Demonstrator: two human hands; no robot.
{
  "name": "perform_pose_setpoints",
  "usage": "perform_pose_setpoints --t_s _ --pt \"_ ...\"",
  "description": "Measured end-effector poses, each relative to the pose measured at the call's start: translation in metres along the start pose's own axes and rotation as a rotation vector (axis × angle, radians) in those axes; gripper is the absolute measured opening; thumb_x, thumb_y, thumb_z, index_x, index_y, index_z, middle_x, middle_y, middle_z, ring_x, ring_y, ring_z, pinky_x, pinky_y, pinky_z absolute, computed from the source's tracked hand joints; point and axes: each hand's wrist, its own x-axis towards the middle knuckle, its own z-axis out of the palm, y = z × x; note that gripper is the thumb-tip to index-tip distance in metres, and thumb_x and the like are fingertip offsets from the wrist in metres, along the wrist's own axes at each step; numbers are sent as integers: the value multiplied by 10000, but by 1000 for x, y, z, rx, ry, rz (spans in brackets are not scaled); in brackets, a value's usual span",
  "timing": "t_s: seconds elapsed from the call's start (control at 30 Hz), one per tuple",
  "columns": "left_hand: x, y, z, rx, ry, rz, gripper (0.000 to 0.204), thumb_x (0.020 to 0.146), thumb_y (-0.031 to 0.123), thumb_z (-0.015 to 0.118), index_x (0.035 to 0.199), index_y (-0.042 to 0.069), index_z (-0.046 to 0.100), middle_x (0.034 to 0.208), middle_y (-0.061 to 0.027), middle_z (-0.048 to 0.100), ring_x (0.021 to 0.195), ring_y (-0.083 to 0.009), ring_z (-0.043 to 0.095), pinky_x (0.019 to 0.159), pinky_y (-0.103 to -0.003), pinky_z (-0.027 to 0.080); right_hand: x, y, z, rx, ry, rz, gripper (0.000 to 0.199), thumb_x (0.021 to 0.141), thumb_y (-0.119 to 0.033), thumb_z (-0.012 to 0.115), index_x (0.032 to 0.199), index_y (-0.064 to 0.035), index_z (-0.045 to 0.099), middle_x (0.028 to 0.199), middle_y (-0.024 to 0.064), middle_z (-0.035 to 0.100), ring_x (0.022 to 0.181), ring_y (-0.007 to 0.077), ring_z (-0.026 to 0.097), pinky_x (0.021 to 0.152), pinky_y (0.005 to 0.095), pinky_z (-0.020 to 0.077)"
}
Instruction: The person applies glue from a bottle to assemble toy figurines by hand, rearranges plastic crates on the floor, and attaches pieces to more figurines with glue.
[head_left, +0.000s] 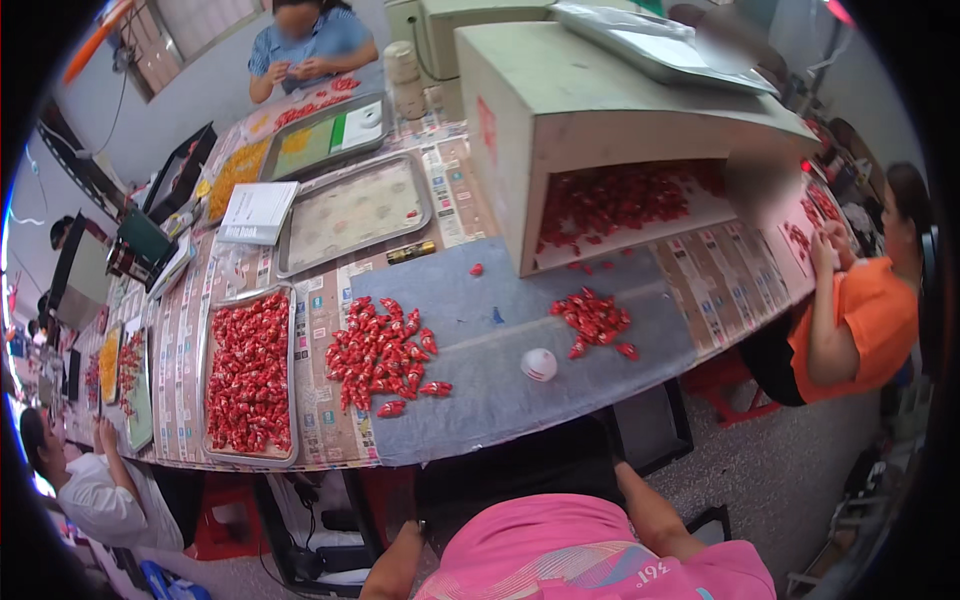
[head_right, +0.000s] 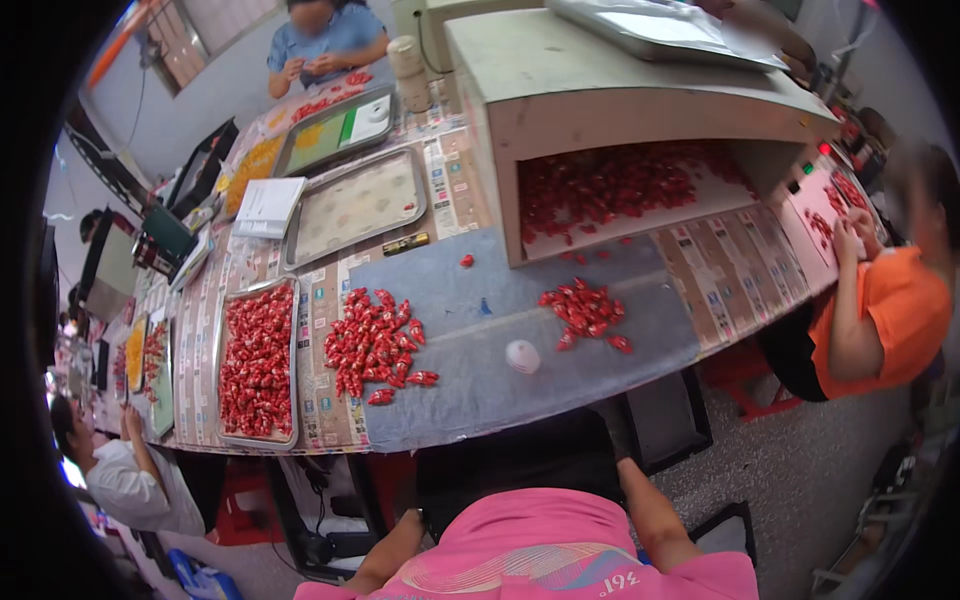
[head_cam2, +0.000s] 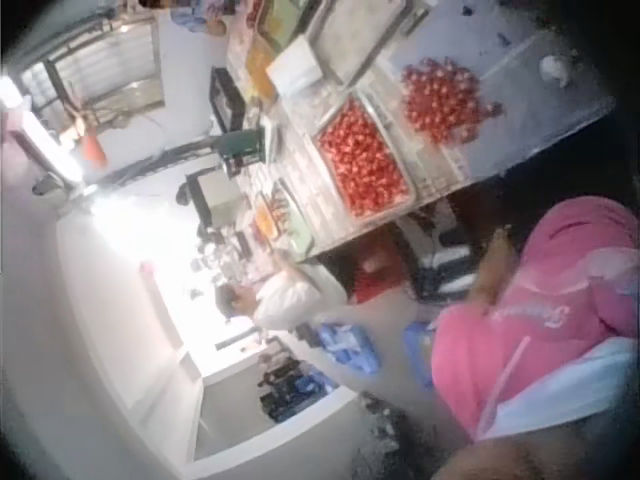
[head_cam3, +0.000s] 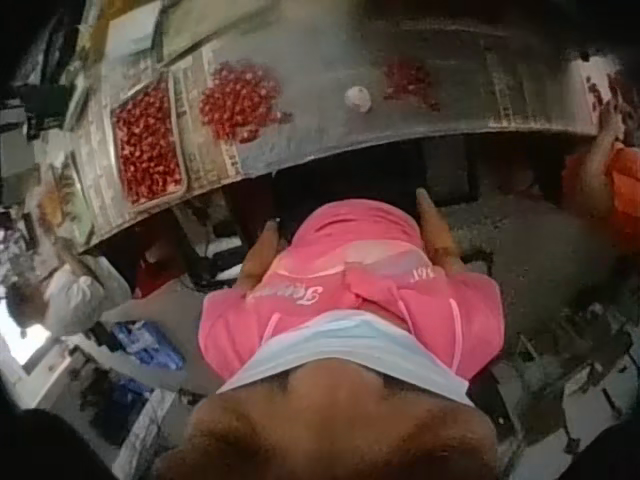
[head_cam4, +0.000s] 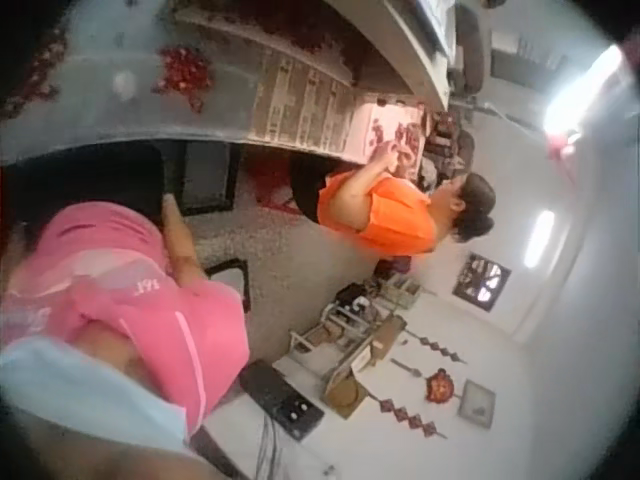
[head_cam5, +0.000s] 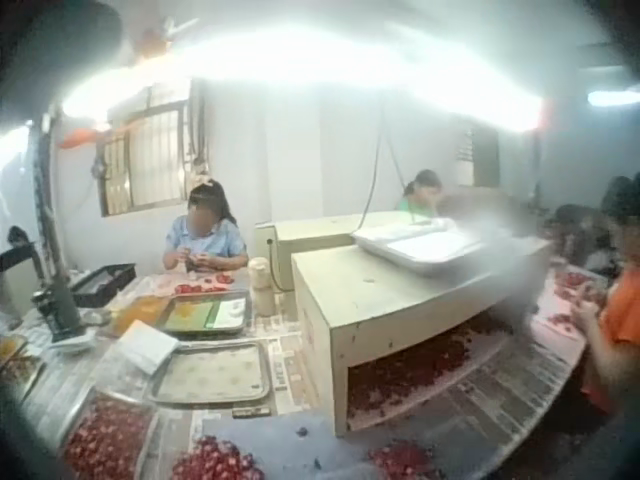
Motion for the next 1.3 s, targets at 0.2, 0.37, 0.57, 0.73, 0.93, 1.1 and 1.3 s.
perform_pose_setpoints --t_s 0.2,0.37,0.57,0.73,0.93,1.1,1.3 --pt "8 -17 -14 116 -7 37 286 920 240 581 1158 88 620 1000 -64 676 813 -193 629 691 -351 515 18 -60 22 39 6 -5 309 911 -224 559 1126 -25 657 1020 73 678 918 219 631 840 345 492" --pt "39 20 -25 250 11 50 290 918 242 582 1161 88 619 1001 -64 677 814 -197 630 690 -357 516 30 -59 19 106 6 23 300 909 -213 561 1125 -27 658 1016 69 678 915 216 632 834 344 494" --pt "101 141 -20 428 -7 94 295 916 244 582 1163 87 618 1002 -63 678 815 -201 631 689 -364 517 31 6 -1 193 51 29 290 908 -200 563 1123 -30 658 1011 66 679 911 213 632 826 343 497" --pt "108 166 -23 553 -16 84 300 914 245 583 1166 86 618 1003 -62 678 816 -205 632 688 -370 517 9 0 7 234 71 71 283 907 -189 565 1122 -32 659 1006 62 679 908 210 632 820 343 499" --pt "73 69 -45 704 -22 11 305 912 247 584 1169 86 617 1004 -62 679 817 -210 634 687 -377 518 29 -45 33 267 84 180 274 906 -175 567 1121 -34 660 1001 59 679 905 207 633 812 342 502" --pt "12 -32 -58 799 -22 -40 309 910 249 584 1171 85 616 1005 -61 680 818 -214 634 686 -384 519 8 -87 15 275 77 250 267 905 -164 568 1120 -36 661 997 56 680 902 204 633 805 341 504" --pt "21 -86 -129 199 339 62 306 874 246 591 1112 63 650 995 -111 695 849 -293 657 728 -440 521 -5 -103 1 338 28 271 260 903 -151 570 1119 -39 661 992 52 680 898 201 634 798 340 507"
